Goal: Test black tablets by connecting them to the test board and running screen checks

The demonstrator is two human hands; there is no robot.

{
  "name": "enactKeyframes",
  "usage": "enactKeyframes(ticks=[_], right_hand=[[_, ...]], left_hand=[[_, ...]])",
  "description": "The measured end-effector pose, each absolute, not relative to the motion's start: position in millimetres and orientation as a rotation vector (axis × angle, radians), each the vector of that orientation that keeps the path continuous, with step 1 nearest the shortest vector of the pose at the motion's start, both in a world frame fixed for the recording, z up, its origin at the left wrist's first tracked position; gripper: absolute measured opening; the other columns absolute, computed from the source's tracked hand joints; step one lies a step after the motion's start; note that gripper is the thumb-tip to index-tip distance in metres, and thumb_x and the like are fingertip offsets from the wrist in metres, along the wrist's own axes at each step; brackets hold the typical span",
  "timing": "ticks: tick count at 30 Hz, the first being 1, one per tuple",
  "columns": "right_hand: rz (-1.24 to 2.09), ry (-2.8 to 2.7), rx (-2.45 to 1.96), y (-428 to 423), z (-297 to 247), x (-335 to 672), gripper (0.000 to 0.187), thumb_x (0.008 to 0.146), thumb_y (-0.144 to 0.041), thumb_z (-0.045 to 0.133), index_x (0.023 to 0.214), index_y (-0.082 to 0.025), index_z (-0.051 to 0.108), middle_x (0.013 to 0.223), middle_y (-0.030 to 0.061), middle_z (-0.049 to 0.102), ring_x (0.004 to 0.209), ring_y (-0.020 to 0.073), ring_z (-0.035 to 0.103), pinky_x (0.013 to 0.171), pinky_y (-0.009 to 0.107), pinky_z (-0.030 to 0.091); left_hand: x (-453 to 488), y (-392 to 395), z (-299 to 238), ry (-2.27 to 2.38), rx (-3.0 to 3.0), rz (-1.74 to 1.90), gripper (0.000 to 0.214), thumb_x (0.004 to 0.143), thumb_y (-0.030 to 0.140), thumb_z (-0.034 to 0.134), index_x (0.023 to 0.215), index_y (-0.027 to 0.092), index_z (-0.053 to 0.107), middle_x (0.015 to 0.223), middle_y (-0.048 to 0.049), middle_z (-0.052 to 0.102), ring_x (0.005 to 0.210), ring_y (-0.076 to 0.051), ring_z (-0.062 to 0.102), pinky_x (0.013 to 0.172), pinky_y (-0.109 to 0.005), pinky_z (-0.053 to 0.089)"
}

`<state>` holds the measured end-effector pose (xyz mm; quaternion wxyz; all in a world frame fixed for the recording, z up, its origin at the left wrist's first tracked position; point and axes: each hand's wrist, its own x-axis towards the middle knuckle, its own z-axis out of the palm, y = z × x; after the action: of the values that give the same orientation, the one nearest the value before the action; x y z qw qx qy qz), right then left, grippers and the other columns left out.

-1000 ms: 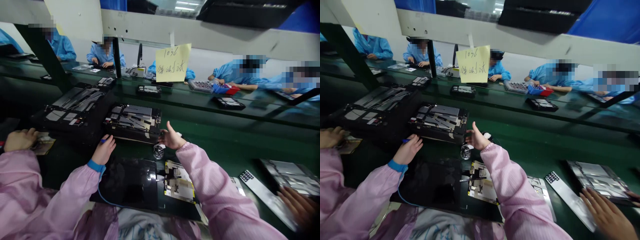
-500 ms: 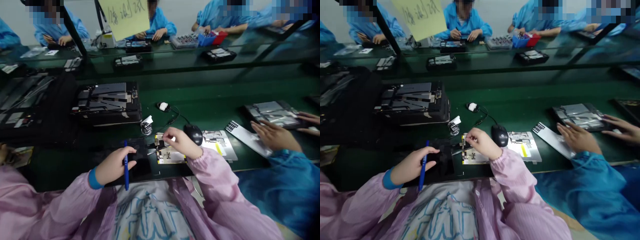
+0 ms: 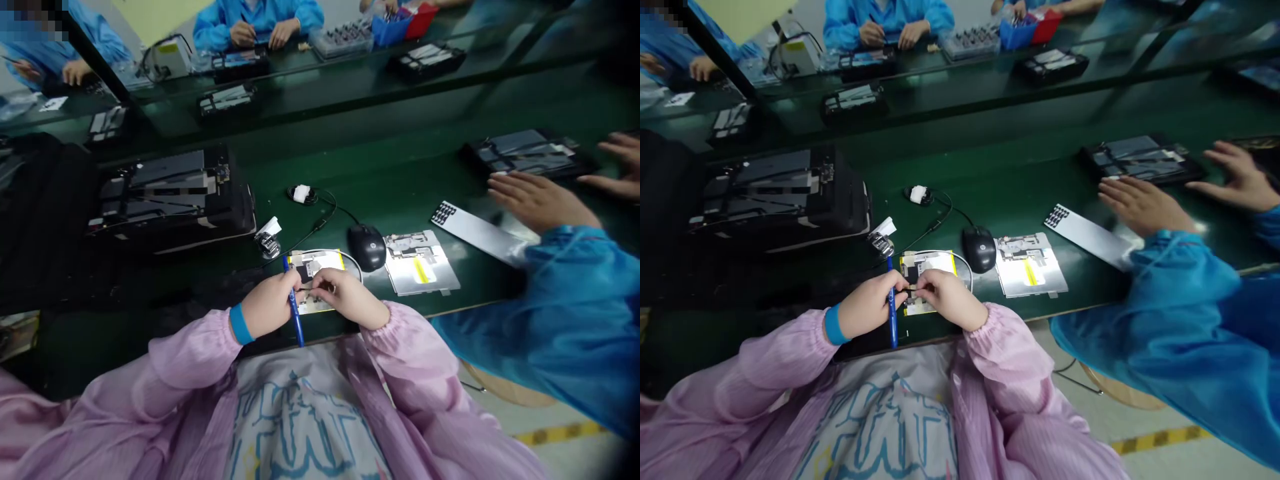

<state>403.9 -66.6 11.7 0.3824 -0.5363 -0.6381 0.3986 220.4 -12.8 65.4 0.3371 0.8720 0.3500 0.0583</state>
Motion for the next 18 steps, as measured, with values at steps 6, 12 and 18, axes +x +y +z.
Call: enactKeyframes(ticks=[6,12,18], right_hand=[[1.599,-1.137,-1.151,-75.2,12.8,396.2,0.032,0.071,-0.047,0.074,0.075,-0.019,0.061,0.066,0.0004,0.064,0.054,0.0122,0.058,0.052,0.027,0.05],[1.421,-1.092,-1.253,-76.0,-5.2,396.6,0.031,0.073,-0.048,0.072,0.074,-0.019,0.061,0.069,0.0017,0.066,0.057,0.0141,0.061,0.057,0.029,0.053],[0.74,-1.467,-1.381,-79.7,-12.0,397.5,0.013,0.09,-0.024,0.054,0.081,-0.021,0.064,0.08,0.0058,0.067,0.078,0.0195,0.062,0.073,0.036,0.052]], left_hand=[[220.0,-9.1,64.3,0.92,1.962,0.195,0.011,0.082,0.022,0.055,0.077,0.019,0.046,0.064,0.0048,0.05,0.057,-0.01,0.045,0.056,-0.023,0.036],[208.2,0.8,64.8,0.977,1.937,0.16,0.019,0.074,0.027,0.066,0.07,0.018,0.05,0.067,0.0032,0.057,0.061,-0.01,0.05,0.06,-0.023,0.04],[205.8,3.4,62.0,0.988,2.05,0.195,0.018,0.079,0.027,0.062,0.069,0.018,0.05,0.071,0.0016,0.059,0.066,-0.012,0.054,0.065,-0.024,0.042]])
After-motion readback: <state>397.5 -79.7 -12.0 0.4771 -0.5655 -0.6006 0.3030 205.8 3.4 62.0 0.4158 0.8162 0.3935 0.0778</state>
